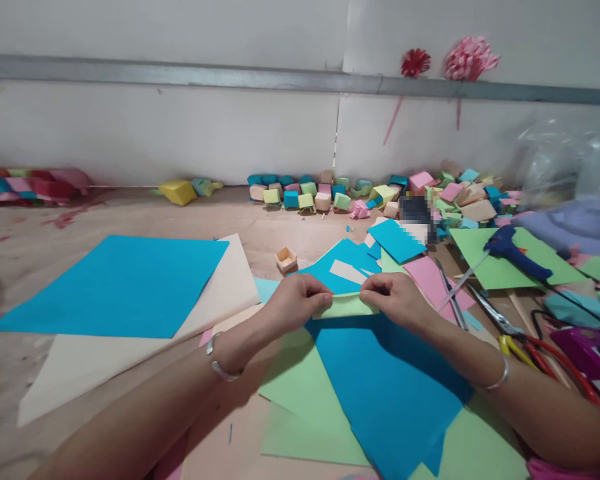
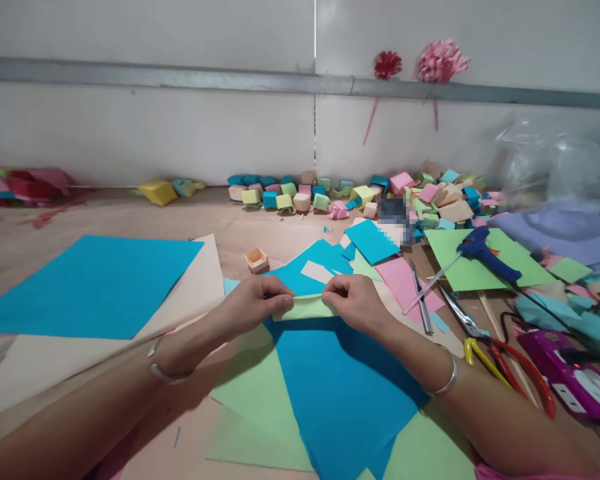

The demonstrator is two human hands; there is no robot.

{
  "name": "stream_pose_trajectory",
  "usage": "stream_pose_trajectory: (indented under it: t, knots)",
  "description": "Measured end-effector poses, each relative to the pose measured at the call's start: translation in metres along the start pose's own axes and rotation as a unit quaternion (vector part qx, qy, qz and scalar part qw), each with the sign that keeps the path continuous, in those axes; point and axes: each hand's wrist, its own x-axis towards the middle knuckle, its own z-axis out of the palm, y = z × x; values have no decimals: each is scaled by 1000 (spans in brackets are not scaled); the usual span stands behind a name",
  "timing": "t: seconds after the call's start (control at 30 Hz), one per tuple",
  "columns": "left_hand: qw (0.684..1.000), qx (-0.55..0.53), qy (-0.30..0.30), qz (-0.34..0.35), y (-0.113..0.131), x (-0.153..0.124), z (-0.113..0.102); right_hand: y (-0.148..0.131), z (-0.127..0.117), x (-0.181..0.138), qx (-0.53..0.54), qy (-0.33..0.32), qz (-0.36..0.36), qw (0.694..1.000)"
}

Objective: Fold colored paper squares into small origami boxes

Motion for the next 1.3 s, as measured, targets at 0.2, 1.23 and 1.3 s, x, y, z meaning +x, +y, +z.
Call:
stream_pose_trajectory:
  t: [0.2,1.23,1.3]
  knots:
    - [999,46,25,-15,-6,3,8,11,15,0,-162,23,-35,986]
    - [802,563,3,199,-9,-24,47,13,37,-22,-558,18,-288,778]
    - [804,559,2,203,-10,-23,46,15,37,-24,-577,19,-267,772]
